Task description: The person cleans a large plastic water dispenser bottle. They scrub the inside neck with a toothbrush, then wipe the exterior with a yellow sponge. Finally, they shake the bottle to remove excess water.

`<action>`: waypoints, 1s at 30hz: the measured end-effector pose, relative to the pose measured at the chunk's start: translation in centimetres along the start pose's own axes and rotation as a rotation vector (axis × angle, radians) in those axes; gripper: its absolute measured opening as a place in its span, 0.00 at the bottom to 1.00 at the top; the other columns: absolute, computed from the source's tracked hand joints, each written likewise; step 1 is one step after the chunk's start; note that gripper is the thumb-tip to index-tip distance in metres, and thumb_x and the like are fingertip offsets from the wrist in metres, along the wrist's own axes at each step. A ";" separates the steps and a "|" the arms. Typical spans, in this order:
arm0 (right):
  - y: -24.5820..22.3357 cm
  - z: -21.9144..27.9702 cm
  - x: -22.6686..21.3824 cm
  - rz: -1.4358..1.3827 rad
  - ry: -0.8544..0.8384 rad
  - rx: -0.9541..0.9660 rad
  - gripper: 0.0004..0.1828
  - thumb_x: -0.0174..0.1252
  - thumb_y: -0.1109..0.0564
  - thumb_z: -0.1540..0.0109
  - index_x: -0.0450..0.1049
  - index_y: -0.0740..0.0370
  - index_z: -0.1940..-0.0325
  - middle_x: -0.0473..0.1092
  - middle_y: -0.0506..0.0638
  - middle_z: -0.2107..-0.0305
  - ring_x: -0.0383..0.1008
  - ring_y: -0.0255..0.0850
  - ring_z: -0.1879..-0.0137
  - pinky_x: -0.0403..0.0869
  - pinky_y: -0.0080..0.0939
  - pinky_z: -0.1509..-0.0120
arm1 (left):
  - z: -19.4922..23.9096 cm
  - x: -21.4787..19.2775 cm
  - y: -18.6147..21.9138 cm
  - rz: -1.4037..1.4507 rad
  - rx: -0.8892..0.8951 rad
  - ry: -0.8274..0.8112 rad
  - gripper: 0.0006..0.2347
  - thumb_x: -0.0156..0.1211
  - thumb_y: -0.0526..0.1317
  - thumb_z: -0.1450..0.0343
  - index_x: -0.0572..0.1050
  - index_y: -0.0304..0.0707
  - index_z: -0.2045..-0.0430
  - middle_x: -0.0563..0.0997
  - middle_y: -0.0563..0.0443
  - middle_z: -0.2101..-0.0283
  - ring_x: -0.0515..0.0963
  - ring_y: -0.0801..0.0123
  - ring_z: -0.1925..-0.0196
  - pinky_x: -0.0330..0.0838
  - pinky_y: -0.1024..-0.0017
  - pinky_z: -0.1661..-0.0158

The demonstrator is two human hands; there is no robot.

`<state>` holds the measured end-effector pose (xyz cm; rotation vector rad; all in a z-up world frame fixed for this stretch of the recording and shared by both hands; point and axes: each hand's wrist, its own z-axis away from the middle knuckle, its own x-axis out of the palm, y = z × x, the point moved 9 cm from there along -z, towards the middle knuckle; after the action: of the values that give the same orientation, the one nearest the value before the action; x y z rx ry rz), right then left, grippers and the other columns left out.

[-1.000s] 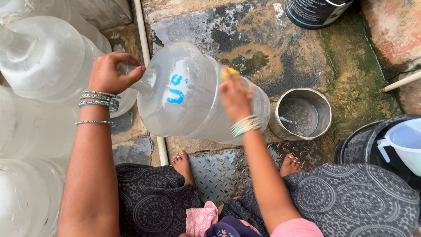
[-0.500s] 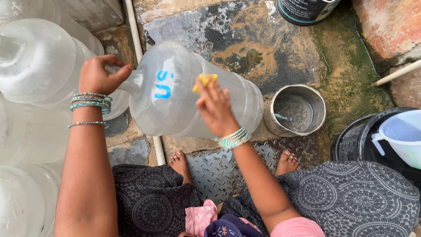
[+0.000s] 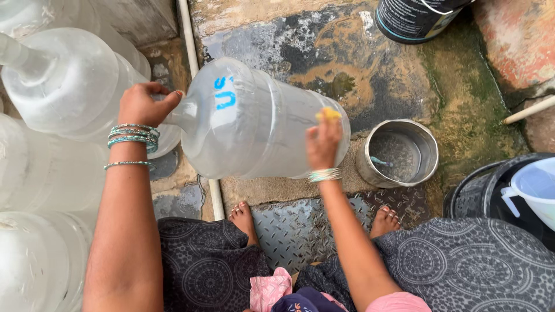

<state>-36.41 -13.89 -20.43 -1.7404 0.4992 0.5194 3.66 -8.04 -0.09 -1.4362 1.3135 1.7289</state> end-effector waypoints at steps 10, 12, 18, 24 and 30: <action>-11.3 4.6 1.6 -0.047 0.011 -0.489 0.57 0.18 0.15 0.37 0.37 0.59 0.18 0.44 0.60 0.21 0.42 0.53 0.15 0.29 0.70 0.14 | 0.1 -0.1 0.9 -0.027 -0.056 0.021 0.19 0.67 0.56 0.36 0.85 0.39 0.68 0.82 0.36 0.73 0.81 0.47 0.67 0.75 0.58 0.59; -4.4 3.4 1.8 -0.004 0.068 -0.329 0.56 0.21 0.15 0.34 0.40 0.61 0.18 0.43 0.64 0.22 0.40 0.57 0.15 0.31 0.69 0.15 | 0.4 0.0 0.7 -0.017 -0.113 -0.001 0.18 0.66 0.55 0.36 0.84 0.39 0.68 0.82 0.36 0.73 0.82 0.47 0.67 0.75 0.58 0.59; 6.0 0.5 -0.4 0.142 0.074 0.053 0.56 0.18 0.20 0.37 0.52 0.63 0.22 0.45 0.67 0.24 0.36 0.61 0.19 0.28 0.74 0.23 | 0.5 -0.1 0.6 -0.021 -0.124 -0.002 0.18 0.67 0.55 0.36 0.84 0.38 0.68 0.82 0.36 0.72 0.82 0.48 0.67 0.76 0.58 0.59; -12.2 6.7 1.5 -0.124 0.064 -0.425 0.56 0.18 0.14 0.37 0.41 0.50 0.16 0.35 0.62 0.20 0.32 0.58 0.13 0.32 0.69 0.13 | -0.5 0.4 1.0 -0.043 -0.063 0.035 0.19 0.68 0.56 0.37 0.85 0.39 0.68 0.82 0.38 0.72 0.82 0.48 0.67 0.75 0.59 0.59; -5.4 7.3 4.0 -0.063 0.099 -0.441 0.55 0.23 0.15 0.36 0.36 0.54 0.18 0.40 0.55 0.20 0.34 0.55 0.14 0.30 0.69 0.14 | -0.3 -0.2 1.7 -0.023 -0.063 -0.012 0.18 0.67 0.55 0.35 0.84 0.39 0.67 0.81 0.37 0.74 0.82 0.49 0.68 0.76 0.59 0.58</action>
<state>-30.65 -5.79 -20.02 -2.2046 0.4177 0.5264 2.37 -8.95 0.65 -1.4676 1.2418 1.7763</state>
